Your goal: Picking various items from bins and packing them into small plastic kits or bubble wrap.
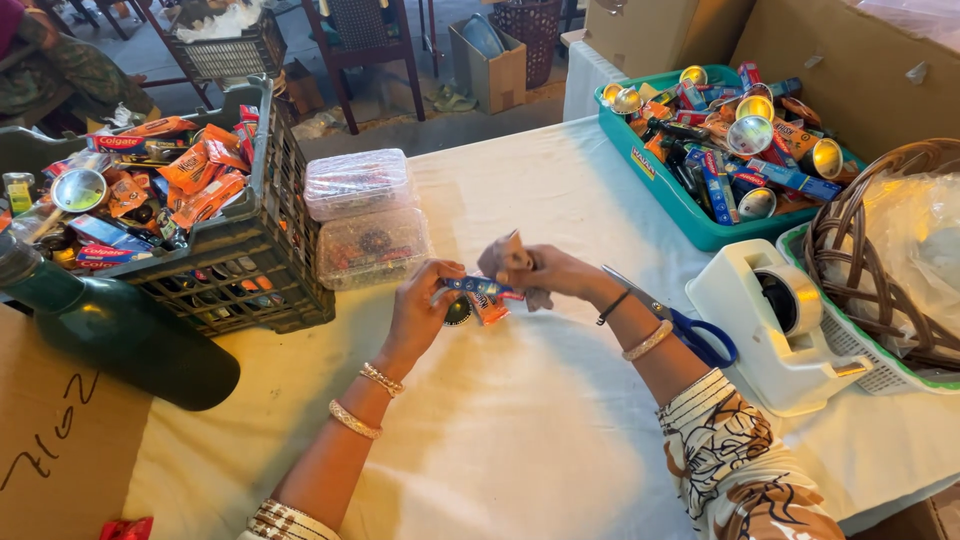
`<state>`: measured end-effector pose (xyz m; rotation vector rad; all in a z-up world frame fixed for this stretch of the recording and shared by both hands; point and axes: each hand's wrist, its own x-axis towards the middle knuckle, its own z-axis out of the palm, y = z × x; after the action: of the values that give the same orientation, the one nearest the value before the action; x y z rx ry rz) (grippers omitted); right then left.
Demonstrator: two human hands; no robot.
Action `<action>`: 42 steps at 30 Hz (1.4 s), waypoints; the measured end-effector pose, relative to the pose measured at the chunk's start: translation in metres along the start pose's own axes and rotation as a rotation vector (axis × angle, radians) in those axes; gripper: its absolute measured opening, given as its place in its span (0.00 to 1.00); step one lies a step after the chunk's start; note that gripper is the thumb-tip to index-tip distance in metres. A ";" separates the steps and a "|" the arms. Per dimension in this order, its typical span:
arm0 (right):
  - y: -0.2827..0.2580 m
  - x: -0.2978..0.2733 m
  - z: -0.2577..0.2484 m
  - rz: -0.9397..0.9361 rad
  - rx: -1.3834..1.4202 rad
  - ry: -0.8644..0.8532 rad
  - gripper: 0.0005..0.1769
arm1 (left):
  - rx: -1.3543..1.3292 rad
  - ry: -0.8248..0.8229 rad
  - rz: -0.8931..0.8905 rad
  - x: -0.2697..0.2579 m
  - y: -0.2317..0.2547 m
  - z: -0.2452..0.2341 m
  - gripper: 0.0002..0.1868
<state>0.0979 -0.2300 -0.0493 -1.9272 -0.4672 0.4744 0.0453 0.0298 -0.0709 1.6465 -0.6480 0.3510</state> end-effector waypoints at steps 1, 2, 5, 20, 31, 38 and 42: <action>-0.008 -0.004 0.002 0.000 0.000 0.000 0.21 | 0.000 0.000 0.000 0.000 0.001 0.001 0.14; -0.015 -0.009 0.004 0.052 0.008 -0.064 0.21 | 0.037 -0.015 0.005 -0.001 0.003 0.001 0.15; -0.007 -0.007 0.004 0.060 0.002 -0.140 0.21 | 0.105 -0.018 0.028 -0.002 0.006 0.004 0.15; 0.020 0.013 -0.002 0.125 -0.515 0.243 0.24 | 0.279 0.186 -0.023 0.000 -0.013 -0.006 0.17; 0.061 0.023 -0.012 0.119 -0.350 0.301 0.24 | 0.345 0.261 -0.006 0.009 0.012 -0.024 0.12; 0.086 0.037 -0.013 0.137 -0.139 0.331 0.21 | 0.471 0.347 0.181 0.025 0.066 -0.064 0.09; 0.112 0.046 -0.032 0.158 0.042 0.467 0.30 | 0.578 0.546 0.315 0.039 0.119 -0.108 0.05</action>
<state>0.1656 -0.2727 -0.1459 -1.9634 -0.0024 0.1201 0.0197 0.1181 0.0670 1.8640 -0.3993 1.2610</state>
